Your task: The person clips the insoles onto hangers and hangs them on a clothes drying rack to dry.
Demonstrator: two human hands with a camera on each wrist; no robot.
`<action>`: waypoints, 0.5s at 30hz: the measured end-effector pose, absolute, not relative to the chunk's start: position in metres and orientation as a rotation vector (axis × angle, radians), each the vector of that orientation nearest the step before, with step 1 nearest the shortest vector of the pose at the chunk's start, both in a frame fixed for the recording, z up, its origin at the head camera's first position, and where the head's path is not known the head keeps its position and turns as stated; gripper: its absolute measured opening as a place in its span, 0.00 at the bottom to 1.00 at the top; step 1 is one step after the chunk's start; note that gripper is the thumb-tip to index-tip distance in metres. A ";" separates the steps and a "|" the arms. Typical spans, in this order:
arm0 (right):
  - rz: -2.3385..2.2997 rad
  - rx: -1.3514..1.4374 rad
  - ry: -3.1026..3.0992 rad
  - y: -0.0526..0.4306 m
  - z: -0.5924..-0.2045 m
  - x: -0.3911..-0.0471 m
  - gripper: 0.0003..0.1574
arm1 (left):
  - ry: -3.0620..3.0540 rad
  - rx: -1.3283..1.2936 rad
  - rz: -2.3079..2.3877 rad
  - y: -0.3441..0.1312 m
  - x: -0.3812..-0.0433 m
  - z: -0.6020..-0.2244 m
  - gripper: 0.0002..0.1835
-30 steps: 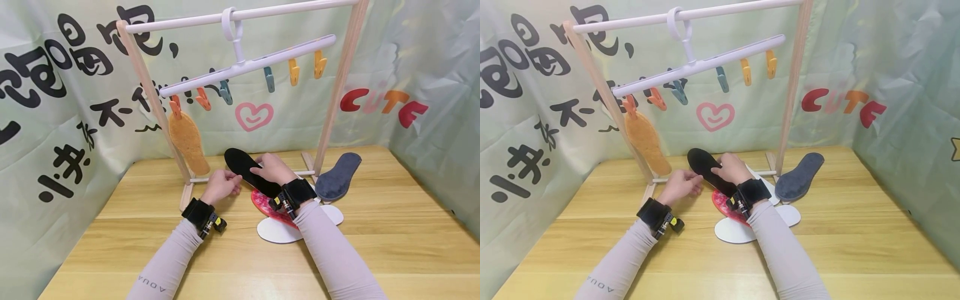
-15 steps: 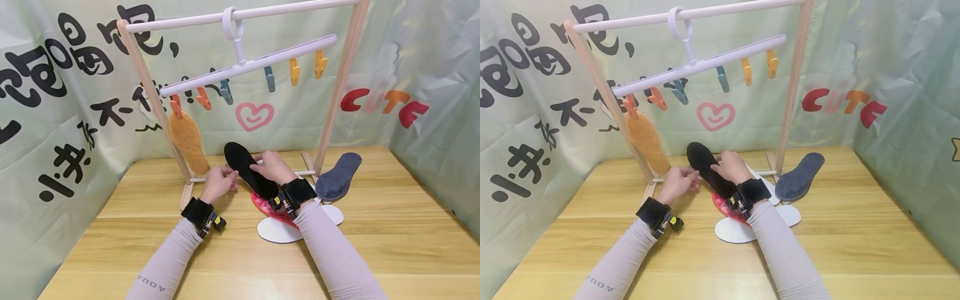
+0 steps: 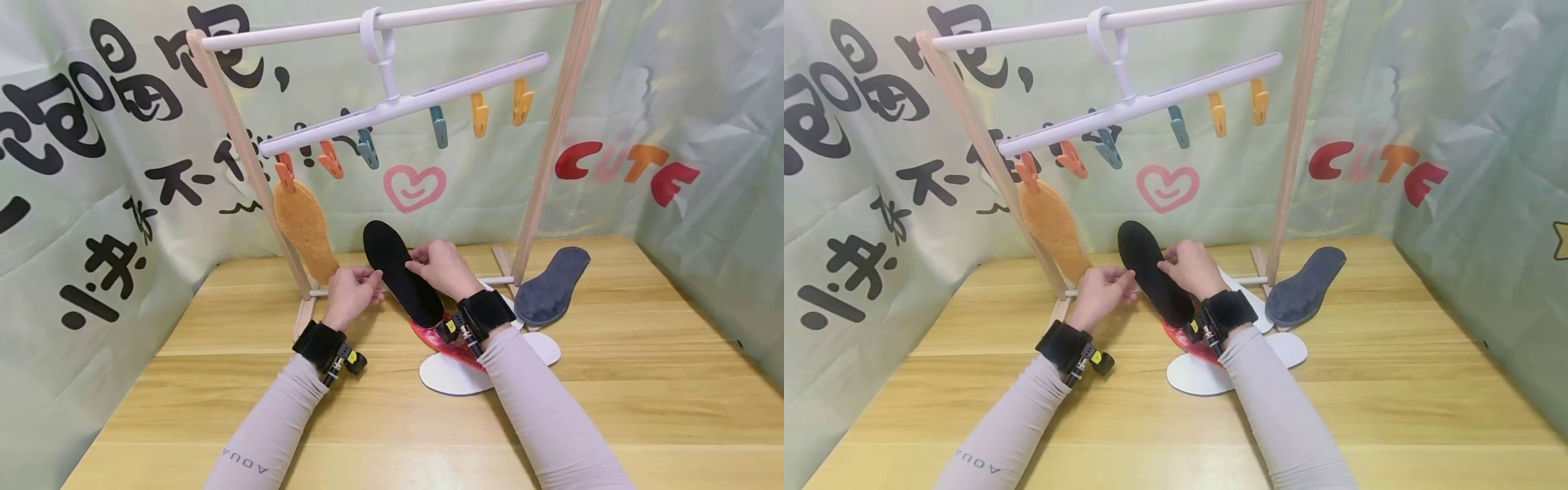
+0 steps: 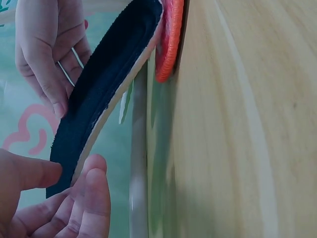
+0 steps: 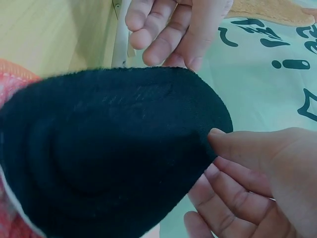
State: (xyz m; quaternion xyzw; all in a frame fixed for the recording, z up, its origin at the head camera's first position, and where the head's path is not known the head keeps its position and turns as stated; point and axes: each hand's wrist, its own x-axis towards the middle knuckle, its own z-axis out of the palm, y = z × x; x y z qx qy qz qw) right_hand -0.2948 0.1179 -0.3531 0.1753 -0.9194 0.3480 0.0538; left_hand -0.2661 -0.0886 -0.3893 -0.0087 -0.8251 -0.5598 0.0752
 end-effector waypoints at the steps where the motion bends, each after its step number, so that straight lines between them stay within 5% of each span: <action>1: 1.062 0.532 -2.789 0.117 -0.353 -0.295 0.18 | -2.472 -0.028 -1.673 -0.089 -0.267 -0.389 0.13; 15: 1.027 0.518 -2.786 0.114 -0.353 -0.296 0.19 | -2.474 -0.064 -1.603 -0.093 -0.267 -0.387 0.13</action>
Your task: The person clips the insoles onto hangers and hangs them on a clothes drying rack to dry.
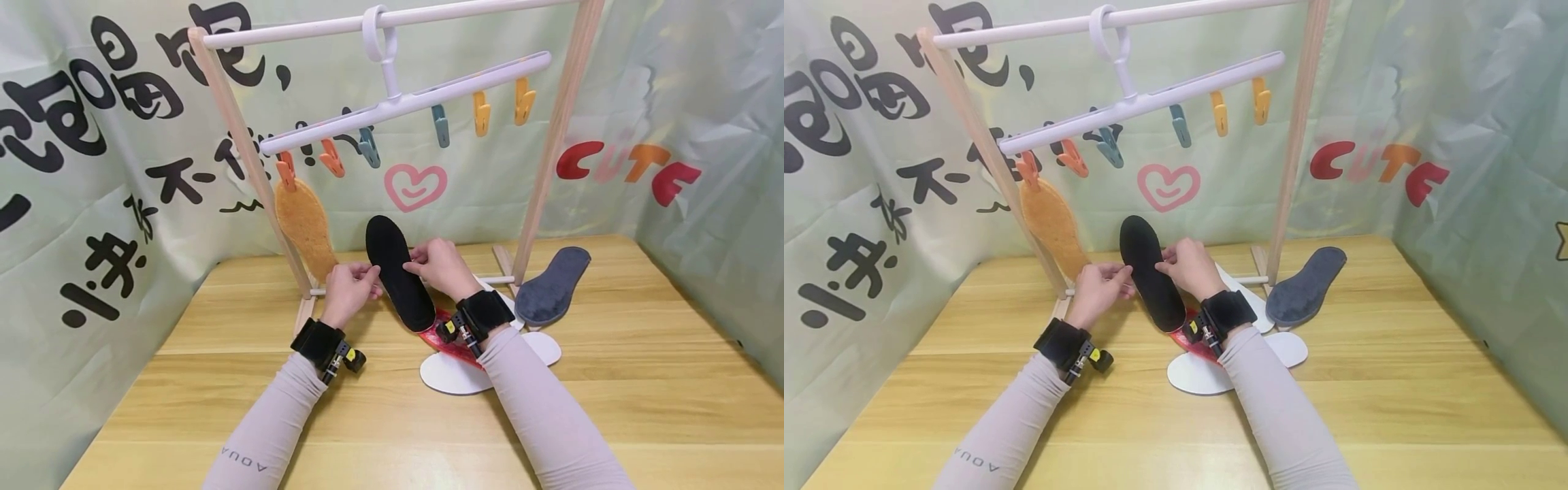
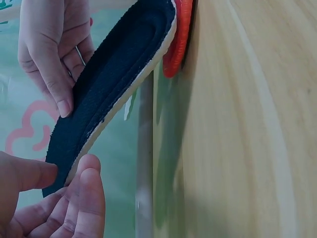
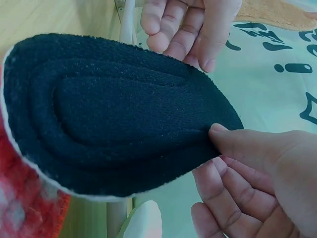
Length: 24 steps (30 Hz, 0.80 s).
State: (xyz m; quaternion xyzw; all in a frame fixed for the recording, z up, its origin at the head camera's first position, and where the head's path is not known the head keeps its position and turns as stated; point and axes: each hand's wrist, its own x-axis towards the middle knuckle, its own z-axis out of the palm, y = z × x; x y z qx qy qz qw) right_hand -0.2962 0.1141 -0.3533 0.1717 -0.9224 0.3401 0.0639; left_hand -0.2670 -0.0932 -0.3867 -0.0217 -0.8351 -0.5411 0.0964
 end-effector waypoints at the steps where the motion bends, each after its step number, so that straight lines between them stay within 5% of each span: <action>1: 1.026 0.522 -2.783 0.114 -0.354 -0.296 0.19 | -2.472 -0.061 -1.609 -0.094 -0.267 -0.386 0.13; 24: 1.125 0.548 -2.707 0.111 -0.353 -0.295 0.17 | -2.454 -0.027 -1.594 -0.097 -0.269 -0.383 0.15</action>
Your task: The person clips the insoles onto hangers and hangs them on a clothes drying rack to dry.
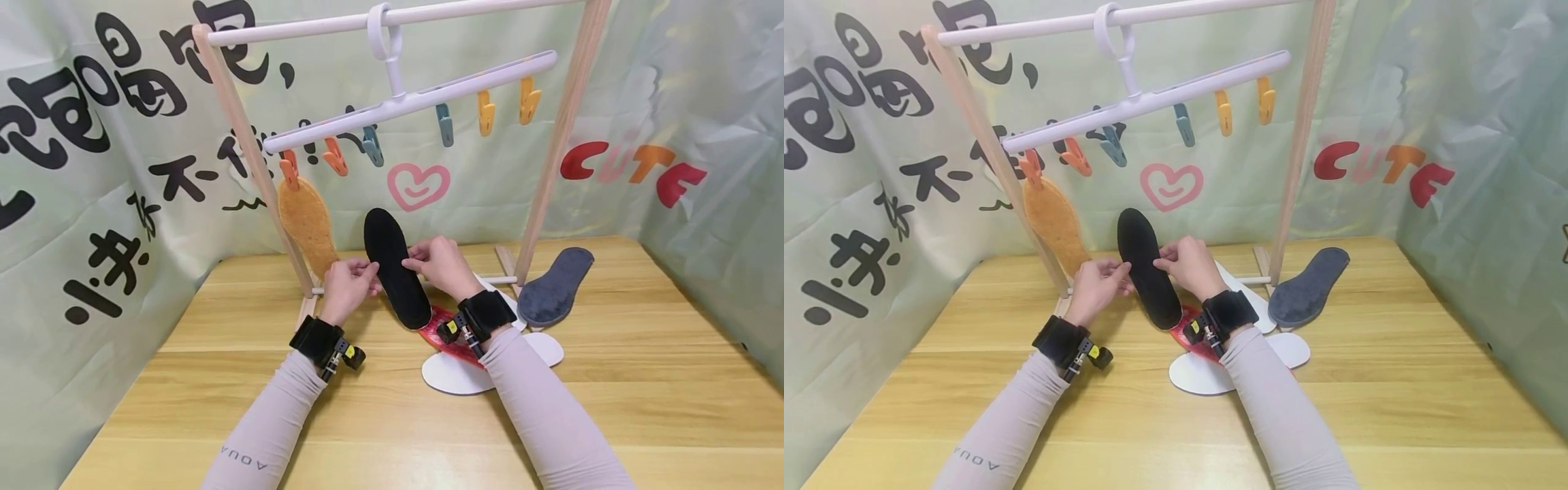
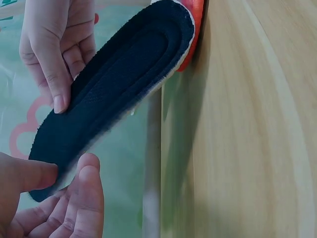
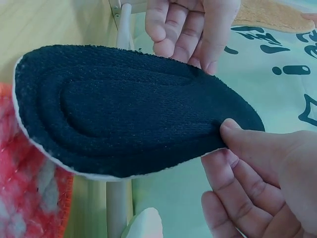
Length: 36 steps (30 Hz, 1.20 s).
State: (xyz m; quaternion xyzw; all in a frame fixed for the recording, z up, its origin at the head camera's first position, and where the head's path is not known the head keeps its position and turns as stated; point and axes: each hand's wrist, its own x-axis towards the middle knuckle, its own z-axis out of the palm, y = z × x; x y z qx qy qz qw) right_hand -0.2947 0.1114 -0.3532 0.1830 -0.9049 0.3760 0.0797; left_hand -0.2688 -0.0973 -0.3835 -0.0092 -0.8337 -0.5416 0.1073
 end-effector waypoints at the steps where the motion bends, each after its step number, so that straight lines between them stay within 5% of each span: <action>1: 1.135 0.552 -2.705 0.112 -0.353 -0.295 0.17 | -2.452 -0.027 -1.604 -0.097 -0.269 -0.383 0.15; 36: 1.172 0.592 -2.687 0.108 -0.350 -0.292 0.17 | -2.459 -0.109 -1.677 -0.108 -0.265 -0.381 0.13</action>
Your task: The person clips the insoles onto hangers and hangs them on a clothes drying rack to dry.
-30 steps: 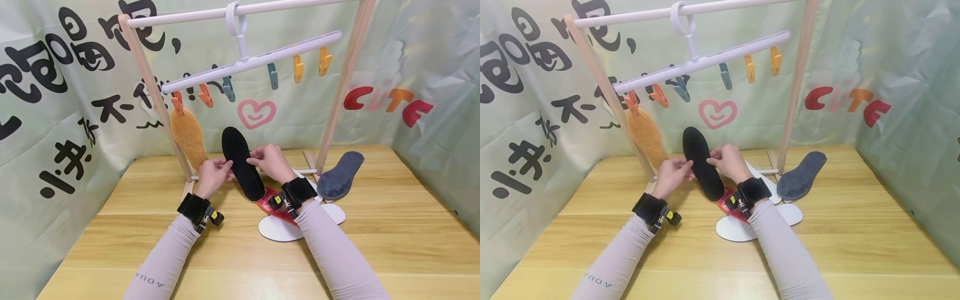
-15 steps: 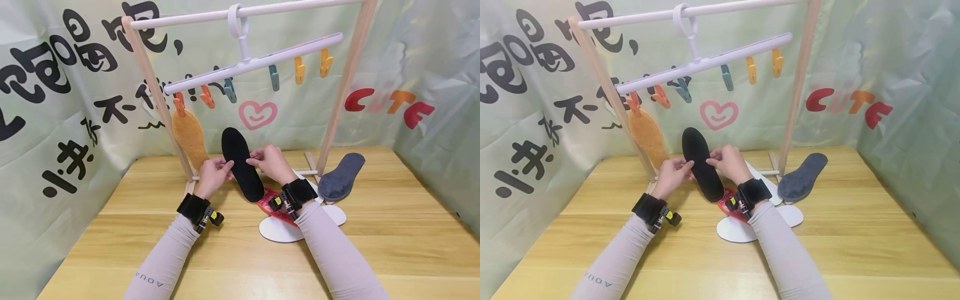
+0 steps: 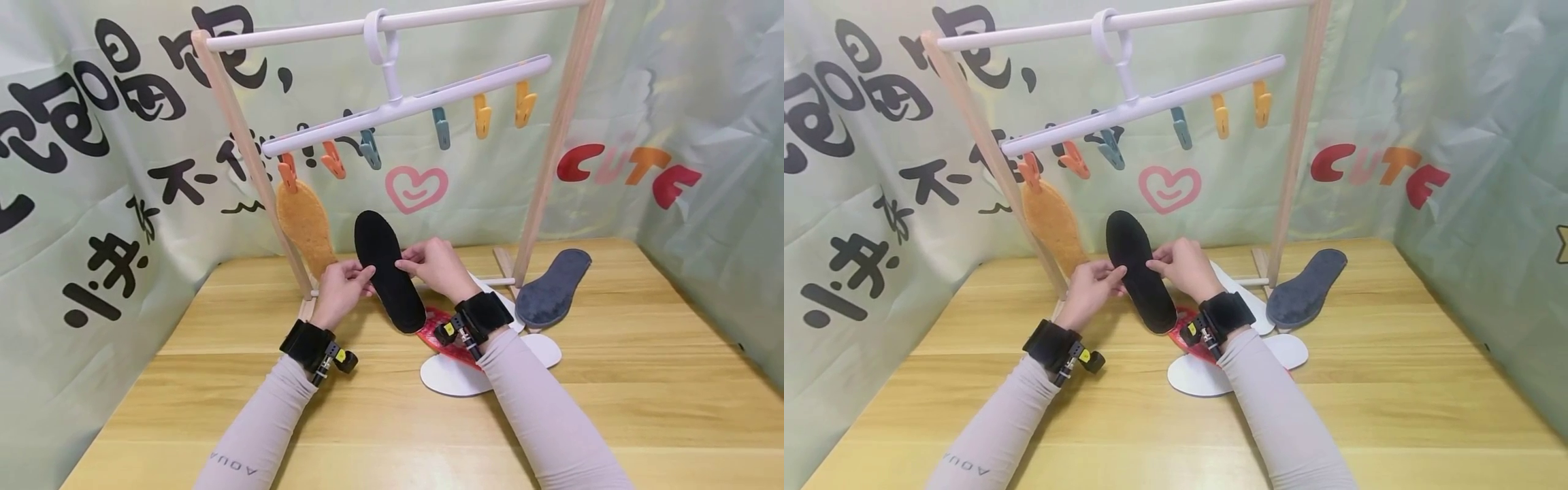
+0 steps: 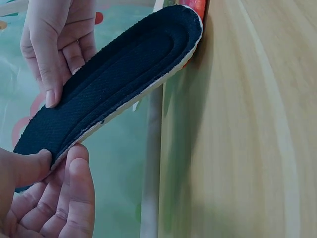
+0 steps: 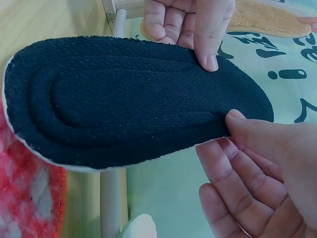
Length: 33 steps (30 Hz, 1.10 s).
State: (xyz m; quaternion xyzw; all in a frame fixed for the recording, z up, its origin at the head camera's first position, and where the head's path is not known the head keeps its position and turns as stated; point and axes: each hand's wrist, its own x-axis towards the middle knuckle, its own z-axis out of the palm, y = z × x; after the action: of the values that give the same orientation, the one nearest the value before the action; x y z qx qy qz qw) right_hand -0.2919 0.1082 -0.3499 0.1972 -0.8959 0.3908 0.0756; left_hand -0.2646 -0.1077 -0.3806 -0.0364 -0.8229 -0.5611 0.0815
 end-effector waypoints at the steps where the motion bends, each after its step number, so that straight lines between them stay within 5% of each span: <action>1: 1.172 0.597 -2.685 0.108 -0.350 -0.292 0.16 | -2.458 -0.118 -1.669 -0.109 -0.264 -0.381 0.13; 33: 1.165 0.682 -2.682 0.094 -0.349 -0.287 0.14 | -2.456 -0.273 -1.502 -0.134 -0.257 -0.379 0.12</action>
State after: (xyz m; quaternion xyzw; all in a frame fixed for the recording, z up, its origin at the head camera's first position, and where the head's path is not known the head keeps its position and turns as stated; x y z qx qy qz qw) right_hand -0.2867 0.0939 -0.3491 0.2267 -0.8911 0.3870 0.0695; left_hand -0.2567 -0.1340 -0.3789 -0.0936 -0.8427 -0.5154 0.1243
